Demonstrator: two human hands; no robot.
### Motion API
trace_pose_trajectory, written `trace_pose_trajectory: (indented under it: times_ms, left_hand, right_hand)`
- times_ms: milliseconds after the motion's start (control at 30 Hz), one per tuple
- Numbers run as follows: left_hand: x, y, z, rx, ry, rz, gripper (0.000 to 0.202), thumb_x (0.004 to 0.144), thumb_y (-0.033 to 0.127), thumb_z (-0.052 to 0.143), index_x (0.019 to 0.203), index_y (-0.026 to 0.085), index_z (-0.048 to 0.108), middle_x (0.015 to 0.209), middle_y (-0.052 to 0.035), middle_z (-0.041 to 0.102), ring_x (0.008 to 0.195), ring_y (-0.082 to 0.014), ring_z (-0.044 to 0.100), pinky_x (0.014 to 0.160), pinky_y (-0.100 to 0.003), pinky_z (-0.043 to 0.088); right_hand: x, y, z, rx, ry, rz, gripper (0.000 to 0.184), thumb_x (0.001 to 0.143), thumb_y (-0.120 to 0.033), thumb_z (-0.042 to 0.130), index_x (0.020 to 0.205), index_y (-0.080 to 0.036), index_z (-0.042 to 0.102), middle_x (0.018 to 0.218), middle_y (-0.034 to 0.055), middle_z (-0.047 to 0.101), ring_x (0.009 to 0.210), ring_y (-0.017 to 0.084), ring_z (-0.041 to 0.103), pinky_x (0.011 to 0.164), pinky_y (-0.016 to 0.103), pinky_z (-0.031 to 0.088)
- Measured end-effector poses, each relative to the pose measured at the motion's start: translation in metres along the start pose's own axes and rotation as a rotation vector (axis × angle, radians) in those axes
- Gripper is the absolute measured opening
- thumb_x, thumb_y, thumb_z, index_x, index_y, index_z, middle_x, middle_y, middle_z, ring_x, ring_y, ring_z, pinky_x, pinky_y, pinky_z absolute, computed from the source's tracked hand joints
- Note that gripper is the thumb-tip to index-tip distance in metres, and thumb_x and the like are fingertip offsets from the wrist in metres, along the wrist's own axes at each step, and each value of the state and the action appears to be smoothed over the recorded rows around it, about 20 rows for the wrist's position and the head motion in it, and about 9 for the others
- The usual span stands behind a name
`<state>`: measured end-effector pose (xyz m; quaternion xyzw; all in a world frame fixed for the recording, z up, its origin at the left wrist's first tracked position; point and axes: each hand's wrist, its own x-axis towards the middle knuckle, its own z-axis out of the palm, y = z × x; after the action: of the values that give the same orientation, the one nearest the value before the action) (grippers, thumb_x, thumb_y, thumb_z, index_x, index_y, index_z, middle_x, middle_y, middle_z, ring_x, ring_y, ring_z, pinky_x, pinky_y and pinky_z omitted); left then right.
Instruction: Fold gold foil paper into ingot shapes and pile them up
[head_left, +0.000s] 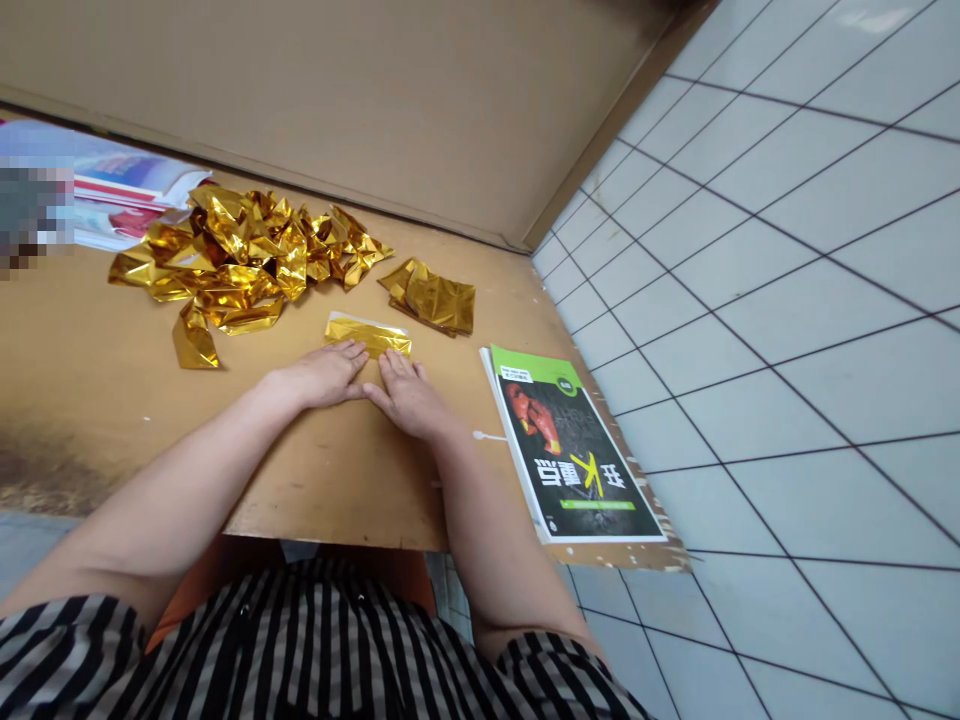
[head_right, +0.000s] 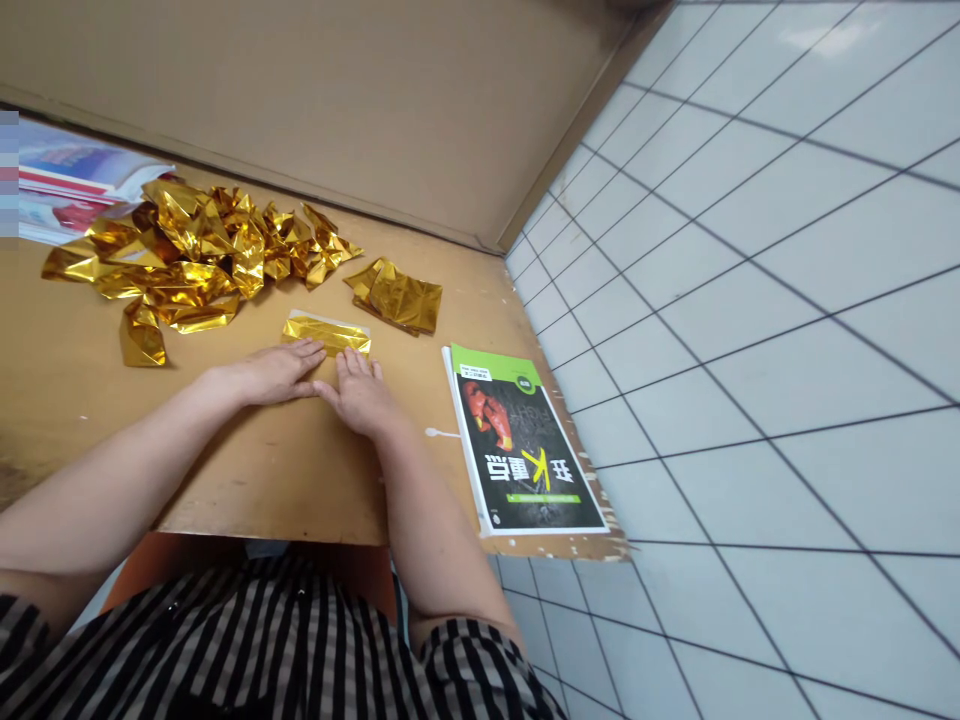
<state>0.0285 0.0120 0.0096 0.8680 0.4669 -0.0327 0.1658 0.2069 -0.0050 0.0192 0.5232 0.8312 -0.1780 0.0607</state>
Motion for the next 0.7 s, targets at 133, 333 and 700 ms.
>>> trace_pose_trajectory:
  times_ms: [133,333,700]
  left_hand:
    - [-0.008,-0.009,-0.011,0.016,0.017,-0.094,0.060,0.093,0.050,0.046,0.138,0.011,0.051,0.151,-0.0167,0.045,0.137,-0.0296,0.045,0.111,-0.034,0.036]
    - [-0.015,-0.017,-0.024,0.068,0.041,-0.180,0.043,0.095,0.047,0.044,0.116,0.015,0.064,0.121,-0.0127,0.068,0.103,-0.0261,0.067,0.087,-0.031,0.051]
    - [0.008,0.003,0.010,0.154,0.235,0.059,0.040,0.096,0.035,0.047,0.124,0.010,0.063,0.135,-0.0161,0.061,0.129,-0.0279,0.053,0.110,-0.038,0.040]
  right_hand:
    - [-0.001,0.009,-0.003,-0.025,0.006,0.050,0.078,0.098,-0.061,0.017,0.154,-0.007,0.030,0.162,0.0194,0.023,0.151,0.028,0.019,0.121,0.048,0.015]
    - [-0.002,0.008,-0.007,-0.058,0.003,0.081,0.070,0.100,-0.054,0.028,0.153,-0.009,0.032,0.161,0.0181,0.026,0.150,0.028,0.022,0.121,0.047,0.016]
    - [-0.001,0.009,-0.003,-0.102,0.074,0.049,0.067,0.101,-0.054,0.025,0.149,-0.010,0.039,0.157,0.0212,0.035,0.147,0.029,0.030,0.118,0.053,0.018]
